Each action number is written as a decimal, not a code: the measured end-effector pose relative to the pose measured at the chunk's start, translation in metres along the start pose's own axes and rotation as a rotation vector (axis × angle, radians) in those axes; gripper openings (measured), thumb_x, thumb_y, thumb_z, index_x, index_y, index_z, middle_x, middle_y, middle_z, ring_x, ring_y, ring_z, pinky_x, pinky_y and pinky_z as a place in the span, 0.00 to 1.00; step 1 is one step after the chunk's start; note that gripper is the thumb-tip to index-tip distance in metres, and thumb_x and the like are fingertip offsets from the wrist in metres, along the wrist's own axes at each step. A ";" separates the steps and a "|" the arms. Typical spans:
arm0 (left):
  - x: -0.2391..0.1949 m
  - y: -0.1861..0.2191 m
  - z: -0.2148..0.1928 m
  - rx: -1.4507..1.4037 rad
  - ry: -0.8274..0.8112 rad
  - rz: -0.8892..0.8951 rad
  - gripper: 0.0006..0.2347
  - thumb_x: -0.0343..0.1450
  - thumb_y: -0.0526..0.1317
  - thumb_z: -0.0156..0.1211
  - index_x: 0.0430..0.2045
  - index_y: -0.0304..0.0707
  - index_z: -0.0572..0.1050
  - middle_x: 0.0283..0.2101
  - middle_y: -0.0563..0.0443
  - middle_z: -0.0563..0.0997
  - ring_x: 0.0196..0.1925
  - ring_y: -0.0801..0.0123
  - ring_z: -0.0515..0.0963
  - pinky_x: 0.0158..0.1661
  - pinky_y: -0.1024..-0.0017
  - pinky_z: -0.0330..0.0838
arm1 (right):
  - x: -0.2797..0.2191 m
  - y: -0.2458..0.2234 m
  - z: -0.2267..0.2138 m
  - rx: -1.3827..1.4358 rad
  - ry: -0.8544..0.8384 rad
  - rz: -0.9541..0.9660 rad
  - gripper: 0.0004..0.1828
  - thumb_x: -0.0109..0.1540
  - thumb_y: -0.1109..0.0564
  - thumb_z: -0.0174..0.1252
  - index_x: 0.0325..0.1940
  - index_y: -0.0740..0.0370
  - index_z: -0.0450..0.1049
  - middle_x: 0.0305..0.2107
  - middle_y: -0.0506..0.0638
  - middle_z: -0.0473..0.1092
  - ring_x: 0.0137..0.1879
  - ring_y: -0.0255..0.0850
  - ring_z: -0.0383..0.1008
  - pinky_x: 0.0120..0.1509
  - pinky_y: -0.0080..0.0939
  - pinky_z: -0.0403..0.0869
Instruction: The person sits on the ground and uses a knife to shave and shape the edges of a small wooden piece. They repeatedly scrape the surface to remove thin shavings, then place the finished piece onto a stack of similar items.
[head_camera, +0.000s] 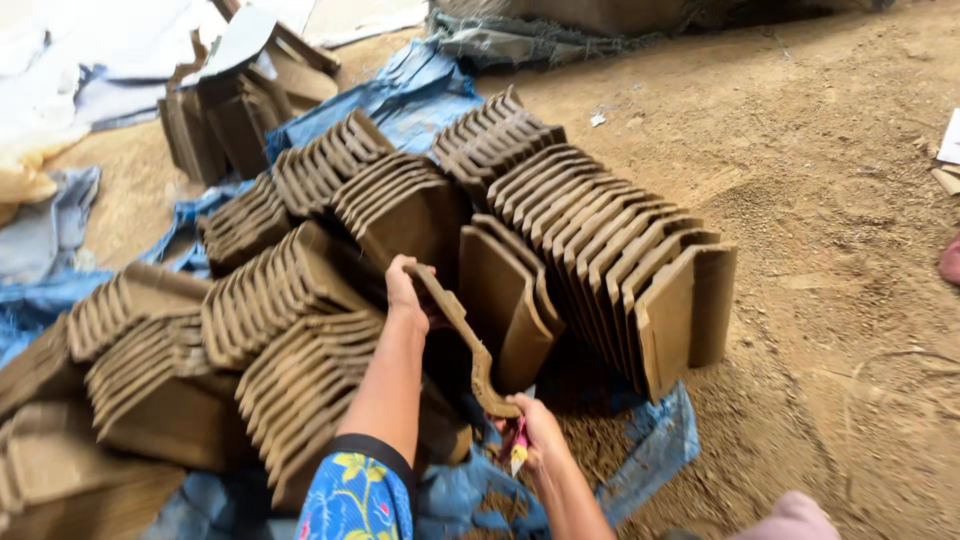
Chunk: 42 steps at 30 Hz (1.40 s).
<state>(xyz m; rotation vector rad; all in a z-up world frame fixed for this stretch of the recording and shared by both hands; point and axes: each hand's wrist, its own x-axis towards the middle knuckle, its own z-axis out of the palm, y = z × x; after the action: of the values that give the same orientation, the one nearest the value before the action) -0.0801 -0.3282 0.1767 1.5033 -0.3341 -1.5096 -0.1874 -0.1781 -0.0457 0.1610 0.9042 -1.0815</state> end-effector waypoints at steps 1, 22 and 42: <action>0.021 -0.002 0.007 0.017 -0.009 0.003 0.14 0.56 0.53 0.48 0.12 0.44 0.72 0.15 0.53 0.65 0.18 0.57 0.69 0.23 0.58 0.65 | -0.006 -0.008 0.011 0.018 -0.002 -0.007 0.14 0.57 0.56 0.51 0.24 0.72 0.68 0.11 0.59 0.65 0.14 0.41 0.65 0.10 0.33 0.60; -0.009 -0.010 0.023 0.626 0.027 0.236 0.40 0.57 0.56 0.35 0.68 0.51 0.39 0.62 0.35 0.63 0.60 0.39 0.64 0.55 0.54 0.57 | 0.046 -0.056 -0.011 0.554 -0.076 0.140 0.33 0.67 0.40 0.37 0.52 0.78 0.64 0.25 0.50 0.67 0.20 0.29 0.60 0.19 0.25 0.62; -0.072 -0.034 -0.596 0.832 1.171 0.644 0.15 0.68 0.36 0.53 0.48 0.55 0.73 0.55 0.52 0.74 0.61 0.42 0.67 0.56 0.50 0.66 | -0.169 0.306 0.237 -1.684 -0.633 -0.215 0.10 0.61 0.58 0.53 0.43 0.60 0.76 0.22 0.49 0.72 0.16 0.30 0.58 0.17 0.28 0.57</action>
<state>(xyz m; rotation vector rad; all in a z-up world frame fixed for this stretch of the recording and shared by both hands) 0.4197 -0.0102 0.0725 2.3156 -0.6624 0.1970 0.1665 -0.0334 0.1334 -1.5937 0.9722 -0.2190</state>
